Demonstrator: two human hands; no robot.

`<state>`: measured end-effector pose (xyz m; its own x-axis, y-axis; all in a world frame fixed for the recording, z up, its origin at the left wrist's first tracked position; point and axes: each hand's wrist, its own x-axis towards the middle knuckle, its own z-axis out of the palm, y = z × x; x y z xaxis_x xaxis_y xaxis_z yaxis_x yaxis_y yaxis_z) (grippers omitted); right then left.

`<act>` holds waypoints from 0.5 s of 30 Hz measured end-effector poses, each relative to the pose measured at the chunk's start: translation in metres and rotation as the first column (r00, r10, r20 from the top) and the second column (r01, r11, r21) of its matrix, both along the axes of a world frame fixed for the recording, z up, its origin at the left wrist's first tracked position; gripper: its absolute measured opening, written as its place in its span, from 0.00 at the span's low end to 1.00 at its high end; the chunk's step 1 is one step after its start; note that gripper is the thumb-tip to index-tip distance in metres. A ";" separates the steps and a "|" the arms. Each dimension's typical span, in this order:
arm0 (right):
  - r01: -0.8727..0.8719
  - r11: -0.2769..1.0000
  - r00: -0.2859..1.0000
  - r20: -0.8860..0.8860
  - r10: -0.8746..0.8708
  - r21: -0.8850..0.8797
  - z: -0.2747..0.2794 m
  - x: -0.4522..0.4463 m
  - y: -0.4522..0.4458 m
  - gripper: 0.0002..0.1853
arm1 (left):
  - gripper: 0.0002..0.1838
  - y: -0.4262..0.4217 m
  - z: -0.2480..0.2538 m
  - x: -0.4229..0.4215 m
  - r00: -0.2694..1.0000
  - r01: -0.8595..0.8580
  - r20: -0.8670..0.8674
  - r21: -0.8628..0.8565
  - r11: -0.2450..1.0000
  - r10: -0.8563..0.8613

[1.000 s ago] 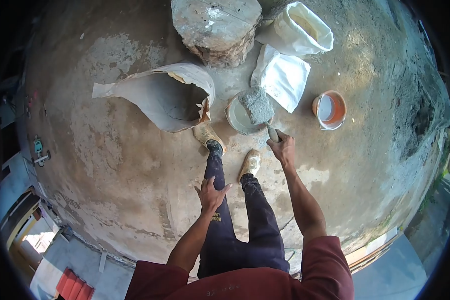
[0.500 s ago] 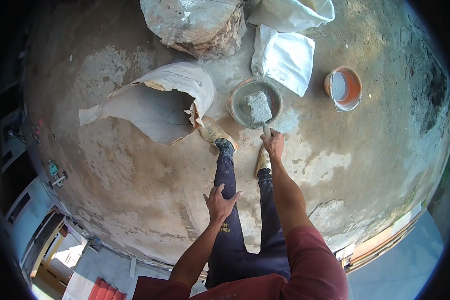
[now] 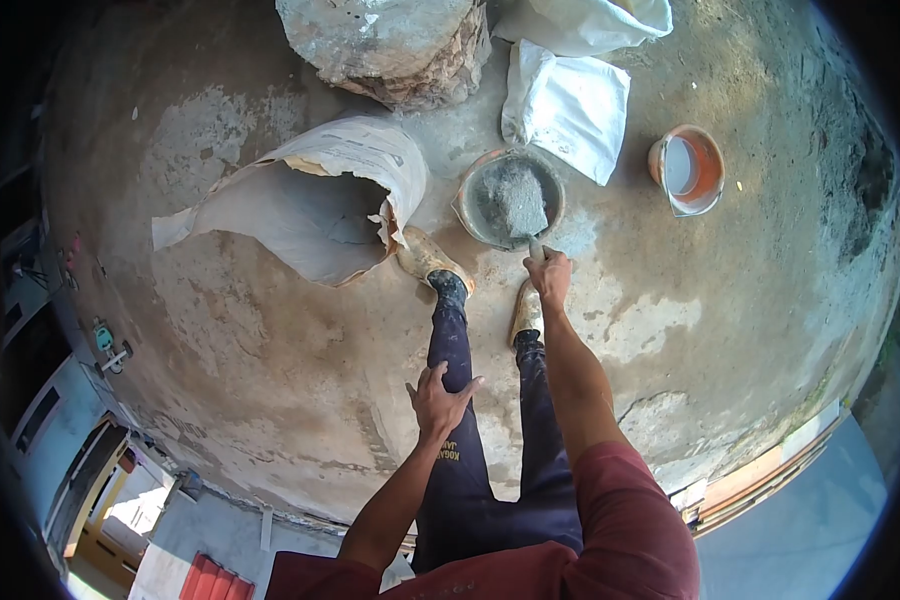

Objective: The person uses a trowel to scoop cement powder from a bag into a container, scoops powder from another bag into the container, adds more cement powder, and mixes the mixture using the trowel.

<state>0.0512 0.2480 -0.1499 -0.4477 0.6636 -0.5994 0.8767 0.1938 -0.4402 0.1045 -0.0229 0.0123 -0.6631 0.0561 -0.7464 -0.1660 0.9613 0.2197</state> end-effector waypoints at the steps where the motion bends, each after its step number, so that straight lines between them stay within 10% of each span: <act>1: -0.002 1.000 1.000 0.003 0.002 0.000 -0.001 0.001 0.001 0.19 | 0.46 0.000 0.000 -0.001 1.000 -0.002 -0.006 0.001 1.000 0.002; 15: -0.175 0.983 0.981 0.091 0.170 0.056 0.012 -0.007 0.018 0.19 | 0.44 0.001 -0.001 -0.003 1.000 -0.015 -0.025 0.005 1.000 0.015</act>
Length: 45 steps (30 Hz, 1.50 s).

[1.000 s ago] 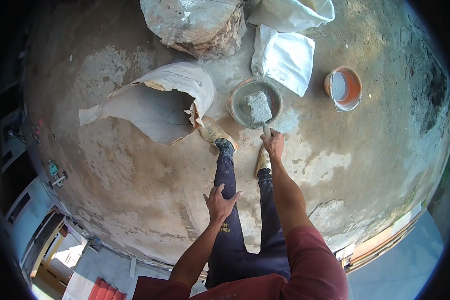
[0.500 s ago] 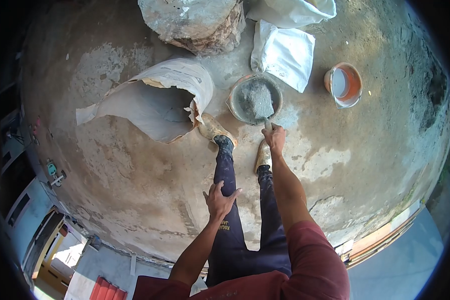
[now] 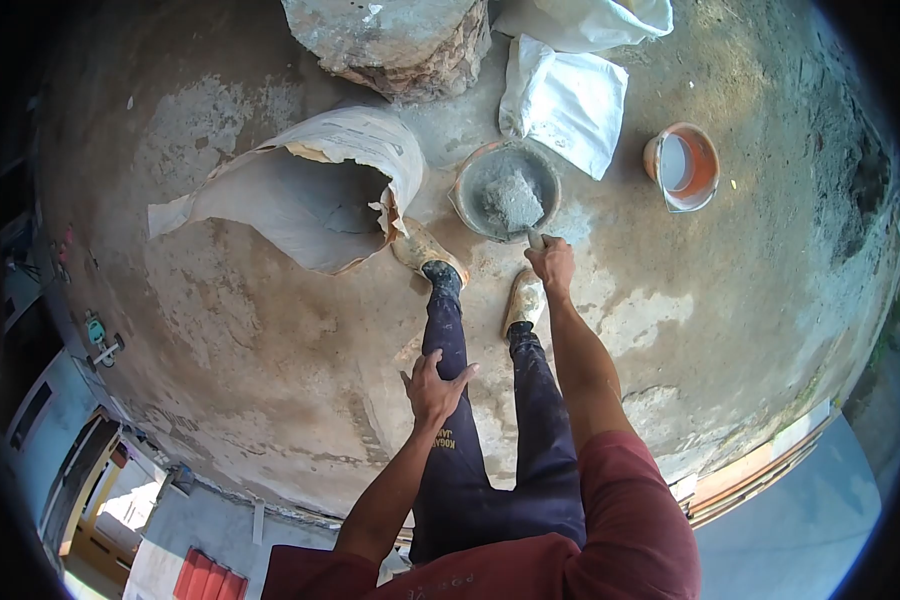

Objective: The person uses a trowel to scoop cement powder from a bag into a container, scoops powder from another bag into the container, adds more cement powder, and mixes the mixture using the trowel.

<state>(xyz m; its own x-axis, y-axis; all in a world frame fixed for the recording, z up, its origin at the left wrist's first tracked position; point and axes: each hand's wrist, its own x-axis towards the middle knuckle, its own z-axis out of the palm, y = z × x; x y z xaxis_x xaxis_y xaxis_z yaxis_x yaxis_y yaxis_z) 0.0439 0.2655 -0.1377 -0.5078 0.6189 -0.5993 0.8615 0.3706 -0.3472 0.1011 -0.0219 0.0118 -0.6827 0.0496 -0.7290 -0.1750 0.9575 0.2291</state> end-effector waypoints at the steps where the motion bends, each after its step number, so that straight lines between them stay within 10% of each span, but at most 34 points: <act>1: -0.002 1.000 1.000 0.000 0.002 0.001 0.000 -0.003 0.005 0.19 | 0.44 0.001 0.000 -0.001 1.000 -0.001 -0.004 0.000 1.000 0.001; 24: -0.469 0.865 0.882 0.151 0.447 0.177 0.014 -0.031 0.063 0.11 | 0.40 0.004 -0.001 0.001 0.994 -0.018 -0.109 0.015 1.000 0.020; 45: -0.258 0.957 0.950 0.145 0.276 -0.130 0.016 -0.021 0.044 0.17 | 0.43 0.004 0.007 -0.019 0.998 -0.015 -0.059 0.014 1.000 0.016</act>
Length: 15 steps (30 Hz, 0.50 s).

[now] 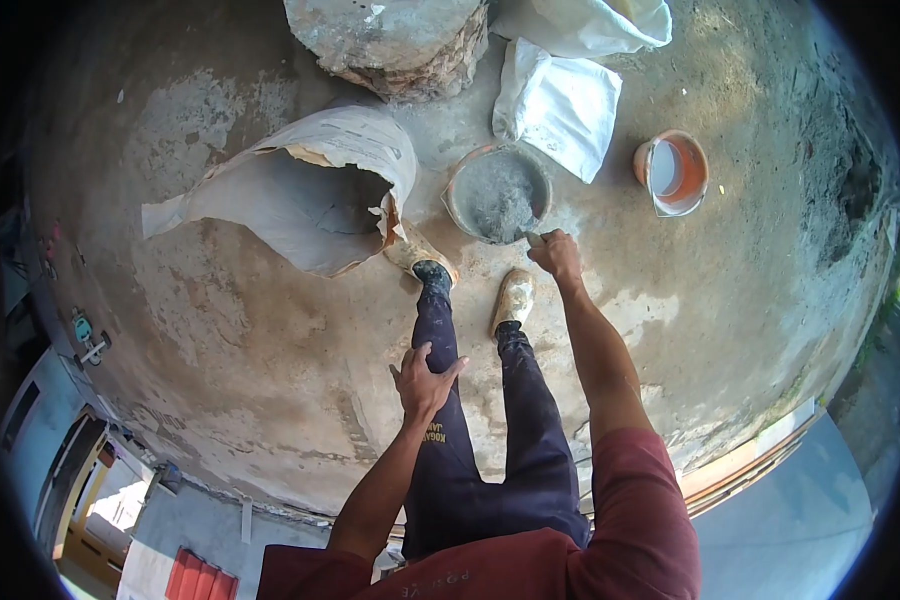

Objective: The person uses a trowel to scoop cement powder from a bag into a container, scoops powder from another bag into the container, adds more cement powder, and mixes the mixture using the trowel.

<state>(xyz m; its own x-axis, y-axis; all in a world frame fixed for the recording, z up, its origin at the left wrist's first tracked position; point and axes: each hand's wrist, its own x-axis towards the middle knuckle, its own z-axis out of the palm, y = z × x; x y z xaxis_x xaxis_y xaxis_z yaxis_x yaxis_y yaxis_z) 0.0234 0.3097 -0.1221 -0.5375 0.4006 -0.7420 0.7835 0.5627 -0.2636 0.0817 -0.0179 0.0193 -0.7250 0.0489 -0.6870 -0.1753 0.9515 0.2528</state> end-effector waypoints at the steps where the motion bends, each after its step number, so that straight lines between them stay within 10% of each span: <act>1: 0.115 0.990 0.993 0.045 -0.111 -0.086 -0.001 0.001 0.000 0.17 | 0.46 0.003 0.001 -0.005 0.999 -0.002 0.050 0.013 1.000 0.002; 15: 0.542 0.775 0.839 0.259 -0.478 -0.325 0.006 -0.005 -0.014 0.14 | 0.43 0.003 0.005 -0.037 0.998 0.049 0.028 -0.011 0.999 -0.049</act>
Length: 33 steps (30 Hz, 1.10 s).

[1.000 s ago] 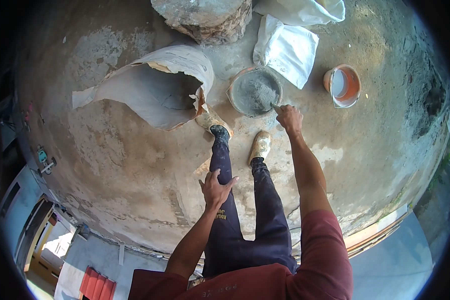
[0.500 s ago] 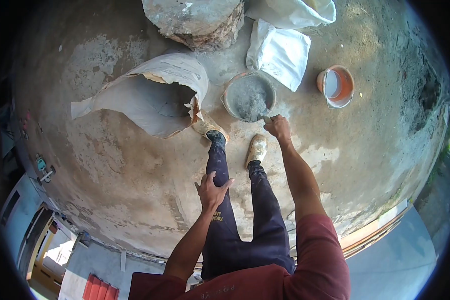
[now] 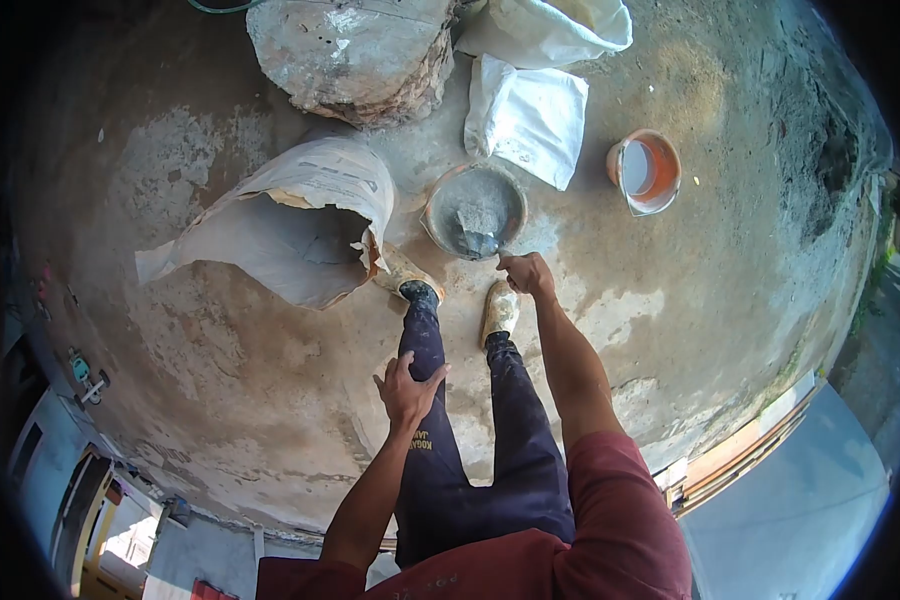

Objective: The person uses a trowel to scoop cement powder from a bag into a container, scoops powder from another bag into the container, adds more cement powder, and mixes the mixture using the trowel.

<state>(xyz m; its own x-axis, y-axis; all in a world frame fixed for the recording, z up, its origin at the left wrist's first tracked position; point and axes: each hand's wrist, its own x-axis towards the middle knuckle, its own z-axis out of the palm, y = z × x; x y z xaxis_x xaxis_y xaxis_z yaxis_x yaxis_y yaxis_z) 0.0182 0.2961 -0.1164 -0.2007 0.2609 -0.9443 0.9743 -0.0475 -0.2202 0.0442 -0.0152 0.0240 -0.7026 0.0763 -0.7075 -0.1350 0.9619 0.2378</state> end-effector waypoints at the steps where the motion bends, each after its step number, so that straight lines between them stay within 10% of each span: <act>1: 0.025 0.999 0.999 0.041 -0.024 -0.022 -0.001 -0.001 0.000 0.15 | 0.43 -0.001 -0.001 -0.003 1.000 0.006 -0.019 0.009 1.000 -0.005; 9: 0.523 0.817 0.852 0.107 -0.513 -0.243 0.020 -0.013 -0.015 0.17 | 0.45 -0.005 0.002 -0.042 0.999 0.045 0.022 0.028 0.999 -0.046; 13: 0.448 0.878 0.894 0.067 -0.443 -0.170 0.047 -0.009 -0.029 0.17 | 0.44 -0.014 0.002 -0.050 0.998 0.060 0.002 0.060 0.996 -0.061; 17: 0.001 0.994 0.996 -0.085 0.008 0.106 0.110 -0.004 -0.050 0.20 | 0.40 -0.013 0.006 -0.061 0.996 0.058 -0.076 0.102 0.993 -0.050; 33: 0.056 0.987 0.932 -0.363 0.002 0.149 0.281 0.086 0.063 0.23 | 0.28 -0.052 0.032 0.027 0.676 -0.519 -0.367 0.379 0.766 0.639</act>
<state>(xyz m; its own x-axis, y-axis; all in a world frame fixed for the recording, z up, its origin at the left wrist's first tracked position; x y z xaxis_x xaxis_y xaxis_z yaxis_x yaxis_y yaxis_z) 0.1040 0.3595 0.1646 -0.5111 0.4074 -0.7568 0.8262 -0.0098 -0.5633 0.0715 -0.0676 0.0562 -0.8847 -0.3440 -0.3145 -0.4659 0.6347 0.6165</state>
